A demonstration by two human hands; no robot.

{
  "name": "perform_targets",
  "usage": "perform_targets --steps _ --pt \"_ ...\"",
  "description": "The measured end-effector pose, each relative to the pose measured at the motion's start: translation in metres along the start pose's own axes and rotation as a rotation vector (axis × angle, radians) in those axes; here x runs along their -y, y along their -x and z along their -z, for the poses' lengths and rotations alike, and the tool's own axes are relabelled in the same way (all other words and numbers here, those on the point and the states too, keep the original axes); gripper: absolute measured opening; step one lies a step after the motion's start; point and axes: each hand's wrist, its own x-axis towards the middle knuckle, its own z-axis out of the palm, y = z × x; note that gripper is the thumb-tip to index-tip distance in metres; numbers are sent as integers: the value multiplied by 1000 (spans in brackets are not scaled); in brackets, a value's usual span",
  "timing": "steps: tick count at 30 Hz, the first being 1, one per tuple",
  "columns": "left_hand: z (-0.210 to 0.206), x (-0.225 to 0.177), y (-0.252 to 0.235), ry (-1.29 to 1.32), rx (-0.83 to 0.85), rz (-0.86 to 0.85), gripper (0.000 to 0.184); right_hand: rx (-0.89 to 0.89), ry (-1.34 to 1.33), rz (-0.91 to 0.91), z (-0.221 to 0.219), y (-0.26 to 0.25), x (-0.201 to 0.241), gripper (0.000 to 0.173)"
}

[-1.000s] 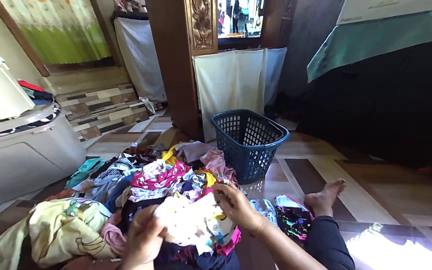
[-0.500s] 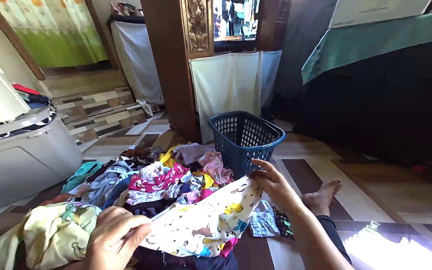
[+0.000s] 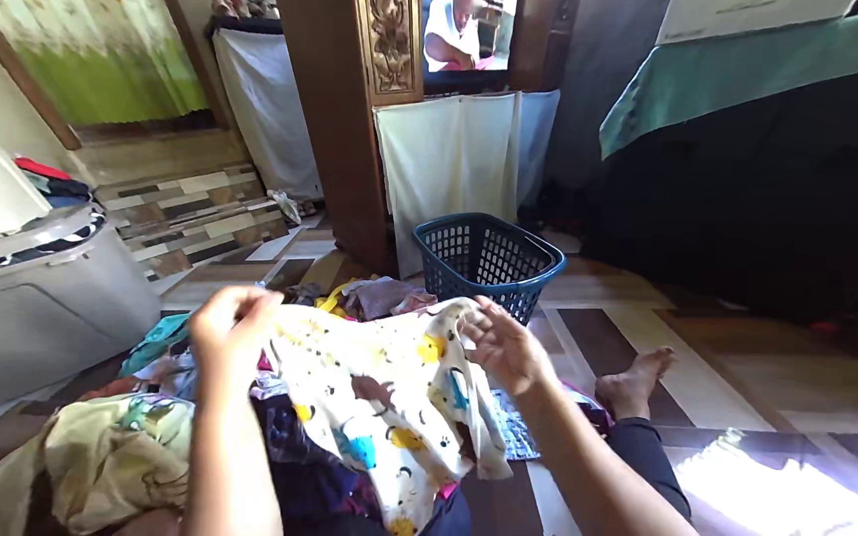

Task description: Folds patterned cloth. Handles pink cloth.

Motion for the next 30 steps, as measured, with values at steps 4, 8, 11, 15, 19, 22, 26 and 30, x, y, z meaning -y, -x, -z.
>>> perform_targets --steps 4,8,11,15,19,22,26,30 --pt "-43 64 -9 -281 200 262 31 33 222 -329 28 0 -84 67" --pt "-54 99 76 -253 315 366 38 47 350 -694 63 16 -154 58" --pt "-61 103 166 -130 252 376 31 -5 447 -763 60 16 -175 32" --pt "-74 124 238 -39 213 115 37 183 600 -590 20 14 -157 23" --pt "-77 114 213 98 307 71 60 584 841 -372 -10 17 -128 29" --pt "-71 91 178 322 405 40 51 799 975 -155 -21 18 -108 26" --pt "-50 59 135 277 542 -1 37 750 1098 96 -32 23 -68 27" --pt "-38 33 97 429 577 -130 24 727 1064 331 -33 23 -36 23"
